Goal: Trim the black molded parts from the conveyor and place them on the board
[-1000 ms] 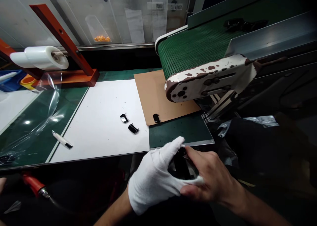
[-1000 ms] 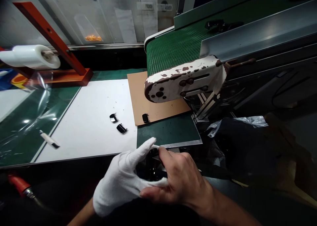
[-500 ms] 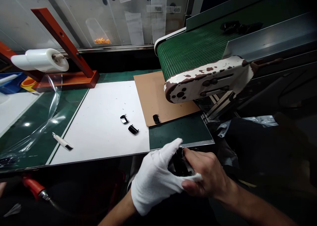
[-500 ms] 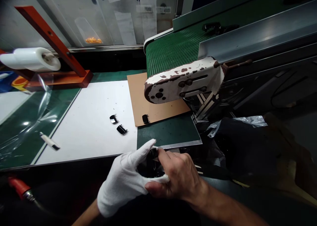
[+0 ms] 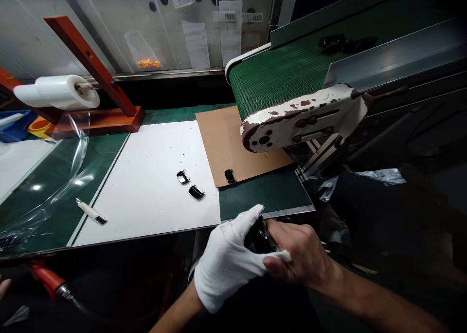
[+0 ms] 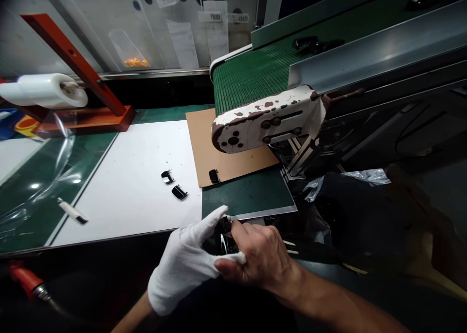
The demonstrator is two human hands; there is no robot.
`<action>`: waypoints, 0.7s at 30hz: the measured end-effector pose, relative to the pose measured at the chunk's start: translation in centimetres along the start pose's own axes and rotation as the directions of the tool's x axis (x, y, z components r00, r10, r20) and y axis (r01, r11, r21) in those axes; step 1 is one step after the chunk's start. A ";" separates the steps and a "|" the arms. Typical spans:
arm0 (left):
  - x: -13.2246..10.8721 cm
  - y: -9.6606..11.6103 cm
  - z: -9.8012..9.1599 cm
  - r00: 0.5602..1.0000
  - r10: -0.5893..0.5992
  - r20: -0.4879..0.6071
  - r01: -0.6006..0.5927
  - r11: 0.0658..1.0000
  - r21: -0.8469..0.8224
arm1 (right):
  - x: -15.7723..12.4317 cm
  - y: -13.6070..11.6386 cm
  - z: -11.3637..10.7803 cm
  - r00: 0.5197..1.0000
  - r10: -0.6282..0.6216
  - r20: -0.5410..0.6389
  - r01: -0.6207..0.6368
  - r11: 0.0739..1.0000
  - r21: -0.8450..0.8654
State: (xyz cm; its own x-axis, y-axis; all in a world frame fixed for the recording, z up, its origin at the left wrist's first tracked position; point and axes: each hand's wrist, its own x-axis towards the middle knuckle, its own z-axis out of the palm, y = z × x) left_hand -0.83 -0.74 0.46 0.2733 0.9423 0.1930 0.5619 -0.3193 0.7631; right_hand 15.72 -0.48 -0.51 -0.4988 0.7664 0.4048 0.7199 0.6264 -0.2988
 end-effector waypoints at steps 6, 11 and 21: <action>0.4 -0.4 0.2 0.991 -0.112 0.067 0.117 0.990 -0.076 | 0.0 0.2 0.5 1.000 -0.007 -0.017 0.007 1.000 -0.009; 0.5 0.0 0.7 0.996 -0.089 0.027 0.093 0.972 -0.218 | 0.2 0.3 -0.1 0.997 0.062 -0.044 -0.043 0.939 0.340; 0.4 -0.3 0.7 0.941 0.244 -0.234 -0.231 0.970 0.082 | -0.7 0.1 -2.4 0.859 0.431 0.276 -0.496 0.567 0.657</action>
State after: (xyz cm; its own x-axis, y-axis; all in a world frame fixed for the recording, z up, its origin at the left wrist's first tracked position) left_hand -0.37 -0.37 -0.18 0.2115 0.8326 0.5119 0.5461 -0.5350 0.6446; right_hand 17.27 -1.30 1.25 -0.2518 0.9676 -0.0198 0.3385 0.0689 -0.9384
